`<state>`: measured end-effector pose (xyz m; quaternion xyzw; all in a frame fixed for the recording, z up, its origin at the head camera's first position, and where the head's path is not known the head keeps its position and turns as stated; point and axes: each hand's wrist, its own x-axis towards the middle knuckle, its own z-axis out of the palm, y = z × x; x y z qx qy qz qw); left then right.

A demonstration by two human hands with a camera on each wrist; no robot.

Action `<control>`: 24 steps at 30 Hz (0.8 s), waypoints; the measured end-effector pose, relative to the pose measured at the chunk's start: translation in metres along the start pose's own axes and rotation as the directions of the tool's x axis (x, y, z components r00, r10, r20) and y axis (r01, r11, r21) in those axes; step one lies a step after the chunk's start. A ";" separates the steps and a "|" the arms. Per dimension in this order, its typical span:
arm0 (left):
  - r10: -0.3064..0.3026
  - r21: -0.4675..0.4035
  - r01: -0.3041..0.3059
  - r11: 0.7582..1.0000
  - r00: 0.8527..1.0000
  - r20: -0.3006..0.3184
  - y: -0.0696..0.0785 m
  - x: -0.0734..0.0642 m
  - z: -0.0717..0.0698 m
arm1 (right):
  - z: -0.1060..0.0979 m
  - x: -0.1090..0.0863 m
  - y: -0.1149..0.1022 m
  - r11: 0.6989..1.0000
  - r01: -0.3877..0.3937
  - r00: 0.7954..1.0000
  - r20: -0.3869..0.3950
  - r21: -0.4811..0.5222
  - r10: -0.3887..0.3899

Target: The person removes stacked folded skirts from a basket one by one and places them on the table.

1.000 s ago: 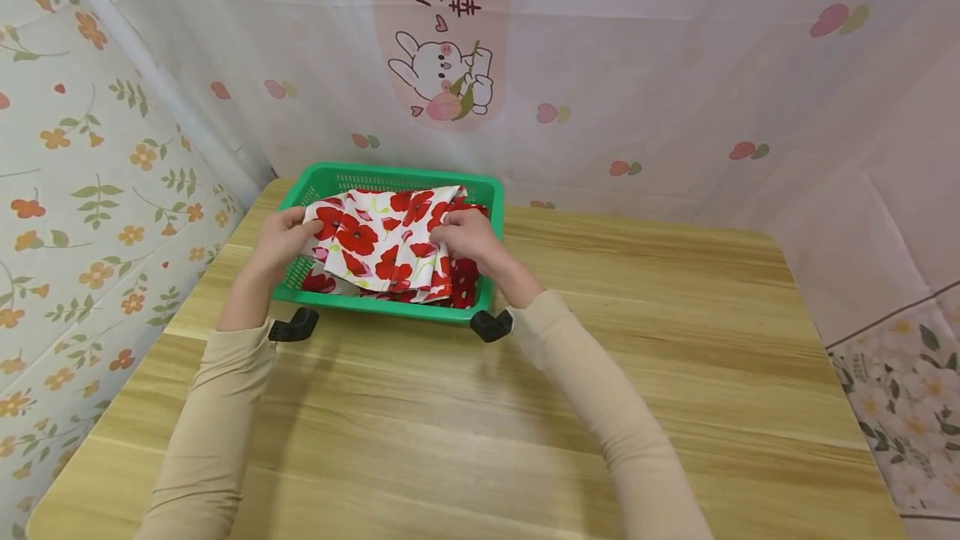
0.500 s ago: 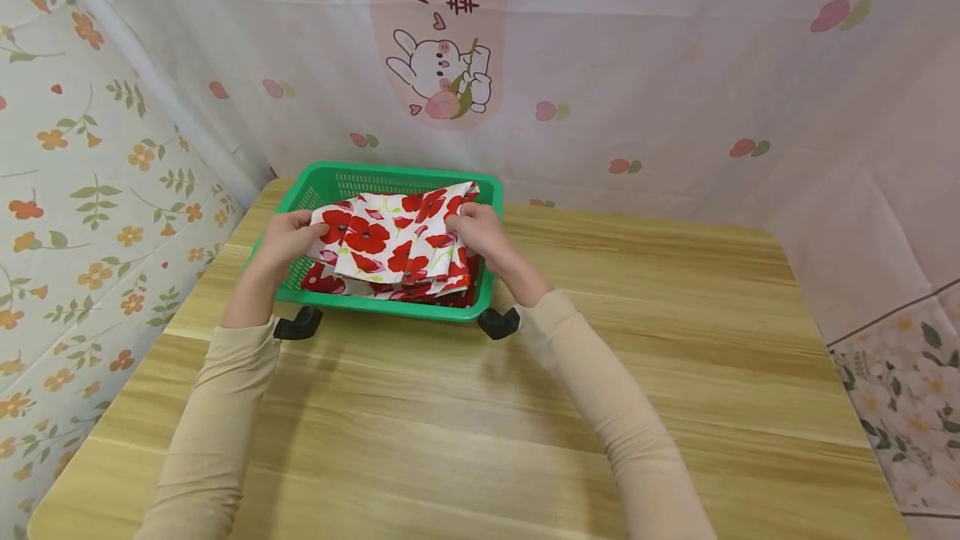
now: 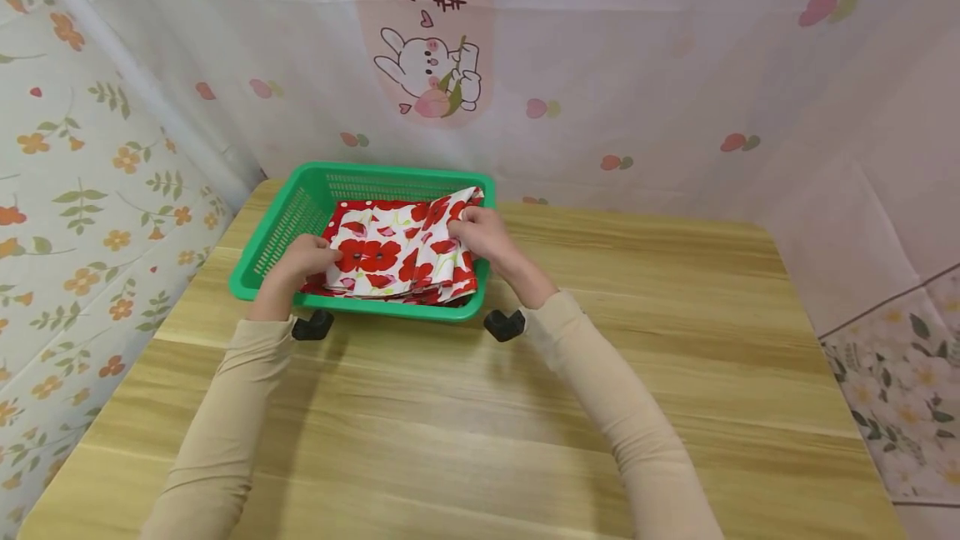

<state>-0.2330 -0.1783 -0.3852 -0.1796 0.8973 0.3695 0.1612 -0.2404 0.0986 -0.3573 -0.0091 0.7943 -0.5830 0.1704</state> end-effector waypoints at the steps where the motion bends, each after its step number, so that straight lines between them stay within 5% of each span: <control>1: 0.012 0.004 -0.012 1.000 1.000 -0.012 -0.001 0.000 0.000 | 0.000 0.000 0.000 1.000 0.005 1.000 0.003 0.000 -0.005; 8: 0.174 -0.028 -0.176 0.984 0.983 -0.052 0.003 -0.007 -0.003 | 0.000 0.000 0.001 0.999 0.037 0.999 -0.005 -0.009 -0.037; 24: 0.325 -0.203 -0.342 0.918 0.939 -0.113 0.032 -0.032 -0.007 | -0.035 -0.018 0.001 0.993 0.082 0.995 -0.060 0.081 -0.077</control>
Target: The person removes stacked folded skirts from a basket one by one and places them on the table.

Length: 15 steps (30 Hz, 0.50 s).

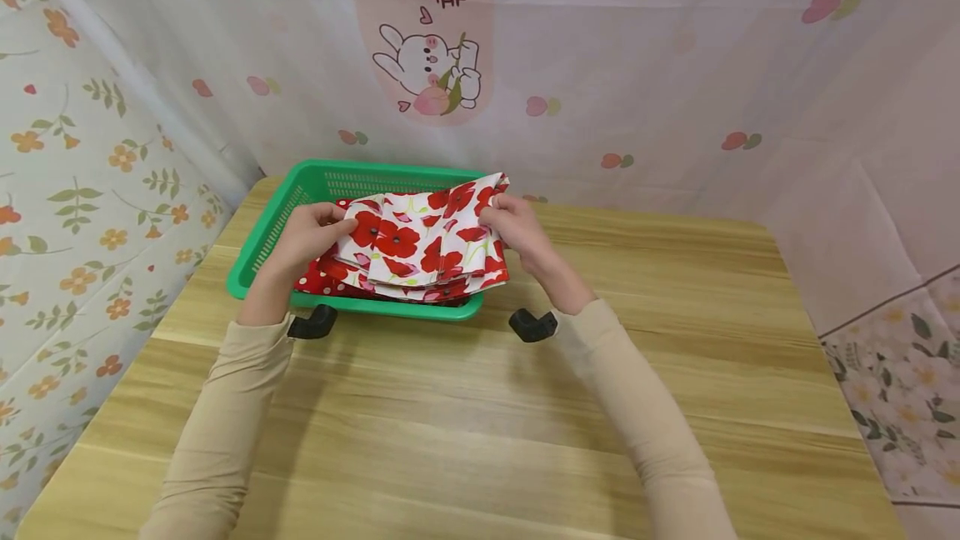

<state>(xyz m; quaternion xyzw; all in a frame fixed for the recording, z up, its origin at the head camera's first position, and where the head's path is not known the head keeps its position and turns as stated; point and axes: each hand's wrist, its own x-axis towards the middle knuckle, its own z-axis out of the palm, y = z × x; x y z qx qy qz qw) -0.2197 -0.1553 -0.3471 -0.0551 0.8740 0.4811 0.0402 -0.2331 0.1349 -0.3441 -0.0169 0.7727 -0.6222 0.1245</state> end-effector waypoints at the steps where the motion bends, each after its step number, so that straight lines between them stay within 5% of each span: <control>1: 0.005 -0.009 -0.005 1.000 1.000 -0.002 0.001 -0.001 0.001 | -0.002 -0.001 0.000 1.000 0.002 1.000 -0.006 0.013 -0.002; 15: 0.099 -0.072 -0.100 0.992 0.995 -0.017 0.022 -0.009 0.014 | -0.029 -0.019 0.007 0.992 0.045 0.998 -0.053 0.119 -0.039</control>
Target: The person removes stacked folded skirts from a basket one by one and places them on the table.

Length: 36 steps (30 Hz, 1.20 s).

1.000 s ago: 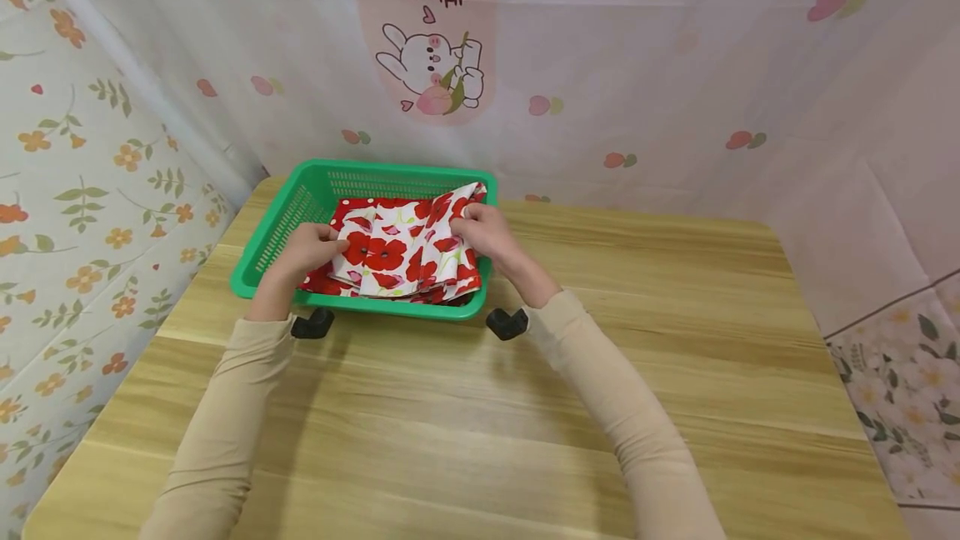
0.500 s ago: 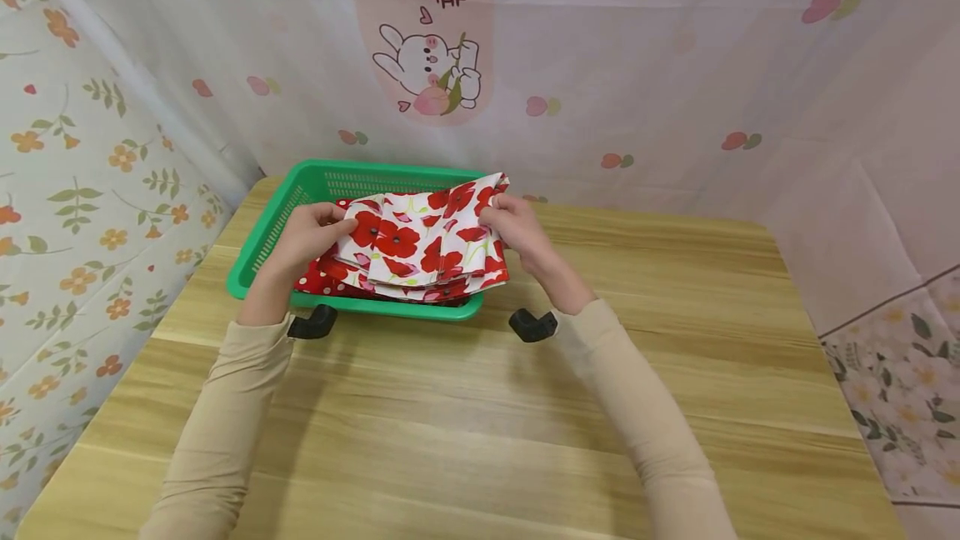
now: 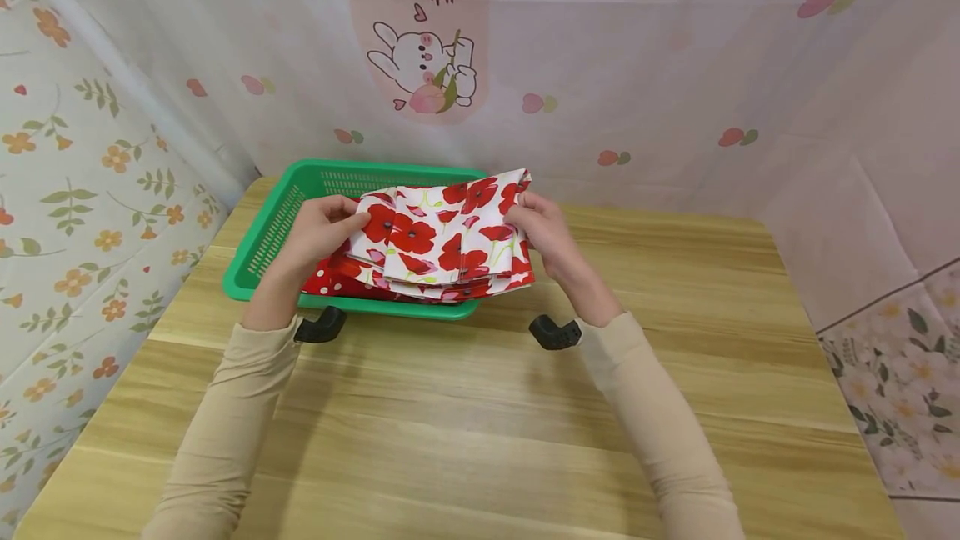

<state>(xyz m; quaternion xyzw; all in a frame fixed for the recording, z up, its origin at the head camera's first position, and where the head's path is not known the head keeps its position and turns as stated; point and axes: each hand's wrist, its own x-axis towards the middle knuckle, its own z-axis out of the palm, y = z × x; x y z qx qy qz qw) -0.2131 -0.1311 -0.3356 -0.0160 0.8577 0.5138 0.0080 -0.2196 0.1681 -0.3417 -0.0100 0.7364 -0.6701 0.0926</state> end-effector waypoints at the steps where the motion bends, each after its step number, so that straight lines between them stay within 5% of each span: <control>1: 0.007 -0.009 -0.007 1.000 1.000 0.001 0.002 -0.001 0.001 | -0.002 -0.001 0.000 1.000 0.011 1.000 -0.001 0.010 -0.011; 15: 0.107 -0.064 -0.107 0.992 0.994 -0.006 0.020 -0.006 0.029 | -0.035 -0.020 -0.001 0.990 0.070 0.997 -0.025 0.119 -0.067; 36: 0.152 -0.034 -0.150 0.988 0.987 0.057 0.035 -0.006 0.082 | -0.087 -0.045 0.020 0.974 0.112 0.991 -0.098 0.198 -0.094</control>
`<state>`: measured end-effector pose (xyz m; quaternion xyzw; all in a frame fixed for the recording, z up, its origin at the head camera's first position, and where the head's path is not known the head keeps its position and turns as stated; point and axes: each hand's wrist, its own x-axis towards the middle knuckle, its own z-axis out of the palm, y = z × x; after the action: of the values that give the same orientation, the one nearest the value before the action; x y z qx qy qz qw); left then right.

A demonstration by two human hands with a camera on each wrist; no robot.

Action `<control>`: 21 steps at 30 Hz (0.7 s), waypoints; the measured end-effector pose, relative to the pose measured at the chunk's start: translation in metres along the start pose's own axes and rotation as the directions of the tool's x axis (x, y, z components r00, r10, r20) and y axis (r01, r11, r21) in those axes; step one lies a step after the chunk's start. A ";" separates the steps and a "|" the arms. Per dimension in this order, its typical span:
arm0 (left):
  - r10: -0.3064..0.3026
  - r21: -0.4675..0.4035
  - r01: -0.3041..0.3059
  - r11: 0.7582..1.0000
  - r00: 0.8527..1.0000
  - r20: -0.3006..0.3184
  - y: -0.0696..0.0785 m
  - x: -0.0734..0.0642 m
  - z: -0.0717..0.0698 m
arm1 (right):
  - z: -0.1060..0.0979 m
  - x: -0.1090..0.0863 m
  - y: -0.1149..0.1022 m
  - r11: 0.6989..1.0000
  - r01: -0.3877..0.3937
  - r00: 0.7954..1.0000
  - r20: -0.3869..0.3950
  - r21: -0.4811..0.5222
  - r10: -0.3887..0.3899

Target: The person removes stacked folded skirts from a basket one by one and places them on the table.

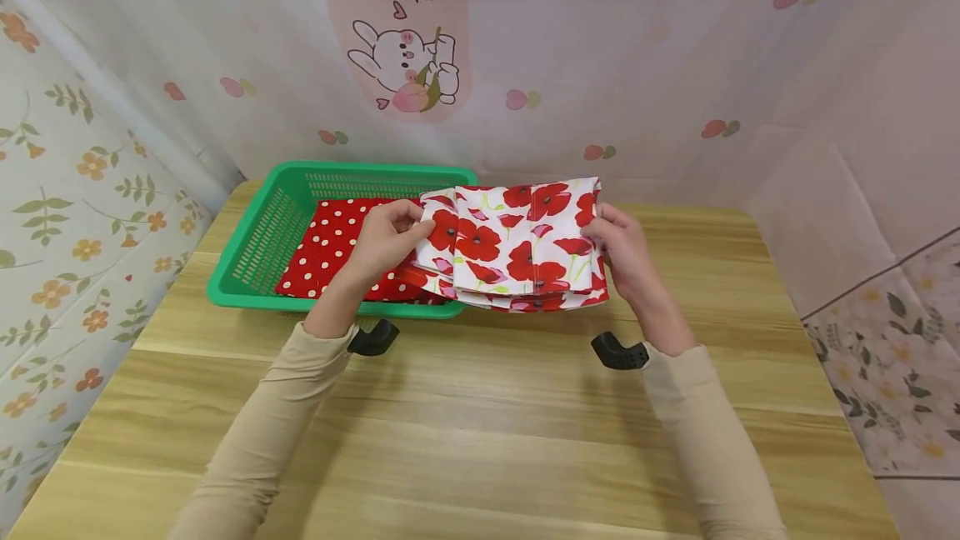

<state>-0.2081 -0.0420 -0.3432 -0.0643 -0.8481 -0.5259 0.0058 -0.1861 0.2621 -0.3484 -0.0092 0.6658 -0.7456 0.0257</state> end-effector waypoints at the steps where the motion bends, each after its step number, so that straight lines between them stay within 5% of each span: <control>1: 0.002 -0.002 -0.002 1.000 1.000 0.002 0.000 0.000 0.003 | -0.002 -0.001 0.001 1.000 0.001 1.000 -0.004 0.008 -0.001; 15: 0.045 0.054 -0.047 0.997 0.998 0.034 0.000 0.002 0.050 | -0.040 -0.010 0.015 0.998 -0.023 0.997 -0.079 0.059 0.027; 21: 0.119 0.092 -0.121 0.988 0.992 0.033 0.006 -0.002 0.069 | -0.055 -0.015 0.022 0.997 -0.032 0.994 -0.100 0.075 0.040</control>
<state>-0.2012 0.0222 -0.3689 -0.1222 -0.8665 -0.4831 0.0287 -0.1736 0.3149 -0.3760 0.0414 0.6385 -0.7685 0.0057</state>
